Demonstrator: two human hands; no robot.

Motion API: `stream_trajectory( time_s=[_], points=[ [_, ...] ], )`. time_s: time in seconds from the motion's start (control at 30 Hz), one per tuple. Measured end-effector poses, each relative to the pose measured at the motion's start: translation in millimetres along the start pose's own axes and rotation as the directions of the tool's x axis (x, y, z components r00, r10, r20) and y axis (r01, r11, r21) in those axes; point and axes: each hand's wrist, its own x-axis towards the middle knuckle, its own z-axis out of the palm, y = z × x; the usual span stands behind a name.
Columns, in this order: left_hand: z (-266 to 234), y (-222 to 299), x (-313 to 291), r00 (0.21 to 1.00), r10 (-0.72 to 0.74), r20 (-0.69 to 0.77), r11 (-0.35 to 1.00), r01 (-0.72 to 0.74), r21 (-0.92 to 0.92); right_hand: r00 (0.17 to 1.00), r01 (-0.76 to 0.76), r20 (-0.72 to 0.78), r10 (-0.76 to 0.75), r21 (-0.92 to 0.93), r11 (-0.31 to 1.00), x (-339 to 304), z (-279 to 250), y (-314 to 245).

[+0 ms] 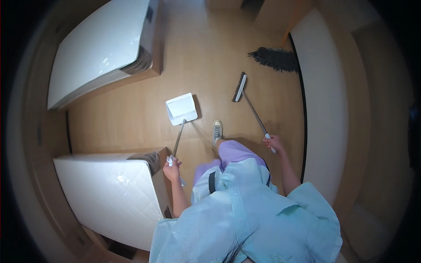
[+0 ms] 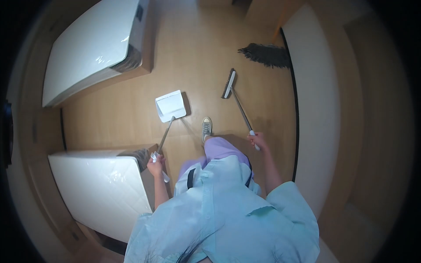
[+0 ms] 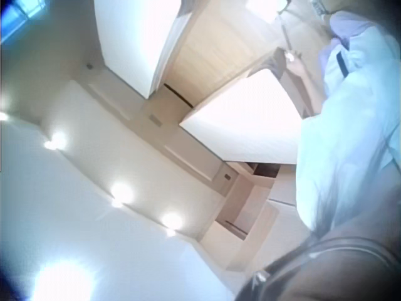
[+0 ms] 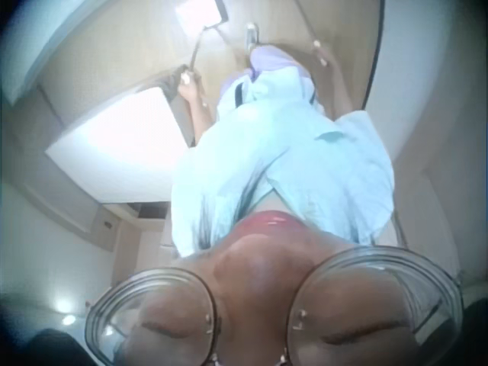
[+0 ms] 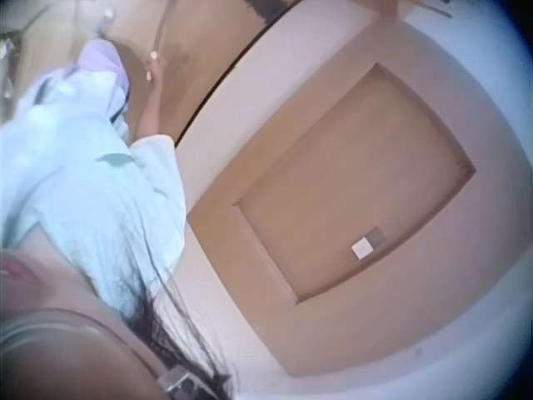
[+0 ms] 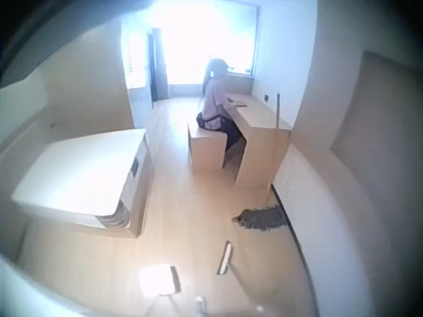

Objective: The person sweeps the floor throughout the room using a broom and collects debris into a dustpan.

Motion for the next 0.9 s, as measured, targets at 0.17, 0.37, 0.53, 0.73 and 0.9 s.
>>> stream_trajectory(
  time_s=[0.17,0.37,0.53,0.73,0.9],
  points=[
    [62.9,118.4,58.9,0.992,0.091,0.089,0.86,-0.123,0.495,0.989,-0.044,-0.149,0.0,-0.294,0.955,4.8,-9.3,-45.1],
    [132.2,217.7,114.9,0.978,0.133,0.158,0.905,-0.185,0.383,0.951,-0.201,-0.3,0.071,-0.429,0.881,42.5,34.1,-148.4],
    [145.7,257.9,177.9,0.98,0.082,0.182,0.892,-0.154,0.424,0.961,-0.214,-0.265,0.08,-0.53,0.821,89.0,123.9,-222.9],
    [172.9,334.9,244.1,0.96,0.064,0.272,0.736,-0.229,0.637,0.979,-0.094,-0.202,0.006,-0.429,0.899,187.0,179.7,-283.7],
    [176.5,320.8,235.5,0.964,0.033,0.265,0.681,-0.215,0.7,0.988,-0.141,-0.055,0.144,0.048,0.989,178.8,123.8,-362.3]
  ],
)
